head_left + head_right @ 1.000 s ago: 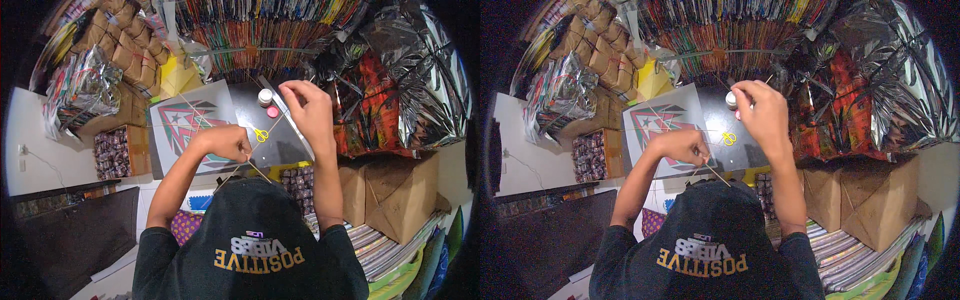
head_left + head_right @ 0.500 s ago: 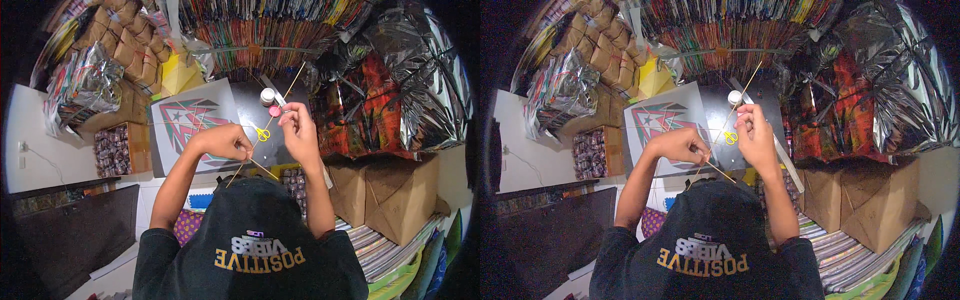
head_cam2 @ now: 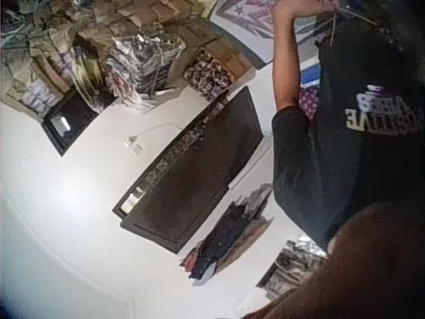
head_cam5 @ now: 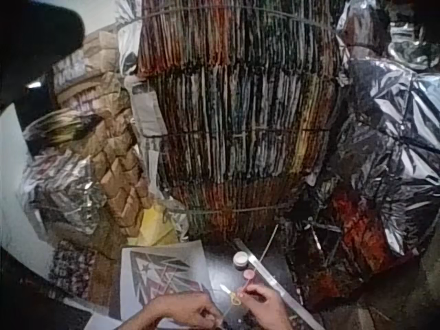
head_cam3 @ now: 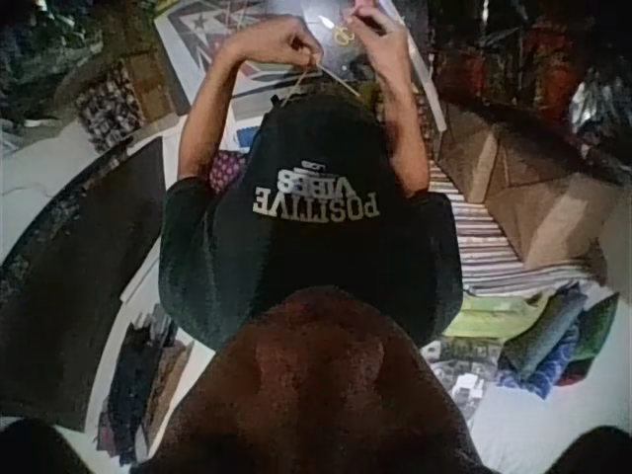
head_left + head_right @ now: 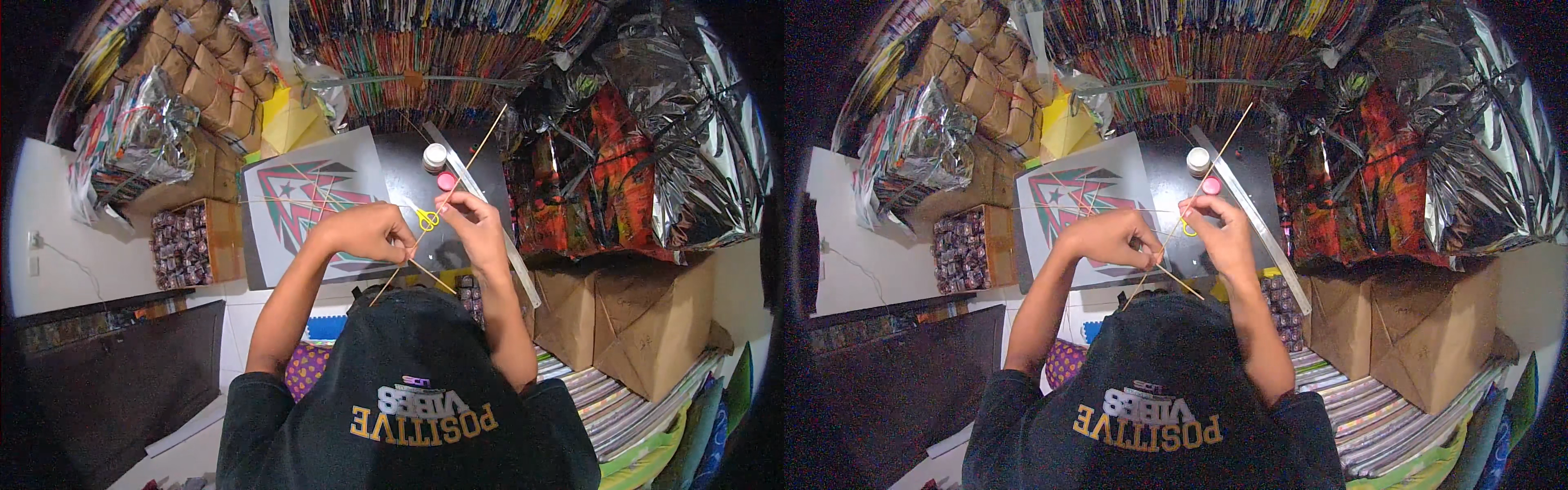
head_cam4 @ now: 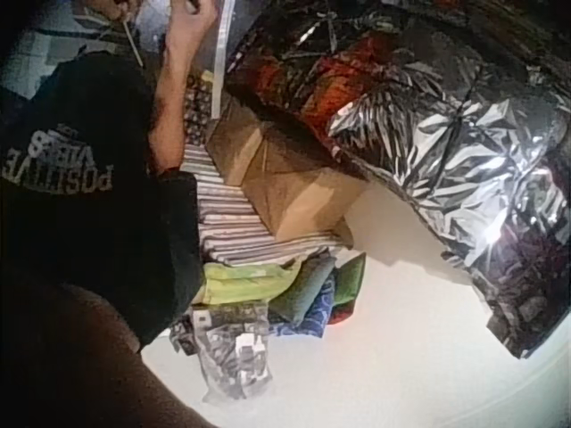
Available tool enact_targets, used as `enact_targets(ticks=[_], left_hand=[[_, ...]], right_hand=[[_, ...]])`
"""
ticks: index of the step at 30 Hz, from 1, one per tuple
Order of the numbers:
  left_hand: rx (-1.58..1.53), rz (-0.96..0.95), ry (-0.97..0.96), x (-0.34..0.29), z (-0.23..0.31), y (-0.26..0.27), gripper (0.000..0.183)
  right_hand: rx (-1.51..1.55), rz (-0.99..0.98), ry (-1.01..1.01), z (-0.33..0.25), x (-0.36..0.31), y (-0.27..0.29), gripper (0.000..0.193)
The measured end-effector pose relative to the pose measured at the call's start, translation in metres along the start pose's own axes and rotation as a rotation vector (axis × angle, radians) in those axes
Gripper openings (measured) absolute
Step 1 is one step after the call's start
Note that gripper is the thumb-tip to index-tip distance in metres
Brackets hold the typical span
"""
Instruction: The person assembles a kite frame by hand, aligning and tying thin wooden sticks together with string. They repeatedly adjust the sticks to form a cross shape and secure the joints with knots. The process involves handling the sticks and string without visible tools.
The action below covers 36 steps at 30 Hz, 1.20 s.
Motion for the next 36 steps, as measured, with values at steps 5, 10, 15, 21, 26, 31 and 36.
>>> enact_targets(ticks=[5, 10, 15, 21, 26, 31, 36], left_hand=[[-0.018, -0.008, -0.002, 0.001, -0.002, 0.000, 0.016], [-0.042, -0.002, 0.003, 0.001, -0.005, 0.001, 0.018], [-0.073, 0.001, 0.004, 0.000, -0.005, 0.003, 0.018], [-0.061, -0.018, 0.019, 0.001, -0.004, 0.004, 0.017], [-0.068, -0.013, 0.016, 0.001, -0.009, 0.002, 0.017], [-0.070, -0.020, 0.017, 0.002, -0.010, 0.002, 0.018], [-0.072, -0.007, -0.002, 0.000, -0.011, 0.004, 0.017]], right_hand=[[0.211, -0.059, -0.154, 0.013, -0.003, -0.007, 0.016], [0.320, -0.106, -0.172, 0.018, -0.004, -0.011, 0.020], [0.335, -0.132, -0.216, 0.015, -0.005, -0.013, 0.022], [0.376, -0.136, -0.239, 0.018, -0.006, -0.016, 0.019], [0.462, -0.190, -0.194, 0.014, -0.005, -0.020, 0.017], [0.433, -0.159, -0.164, 0.010, -0.005, -0.024, 0.015], [0.329, -0.041, -0.154, 0.009, -0.007, -0.021, 0.015]])
Point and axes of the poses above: each hand's wrist, its own x-axis towards the middle knuckle, its own y-axis out of the back of the hand, z = x × y, the point moved 8 cm from there along x, towards the middle knuckle, and after that the axes turned 4 degrees about -z, right-handed, at the moved point
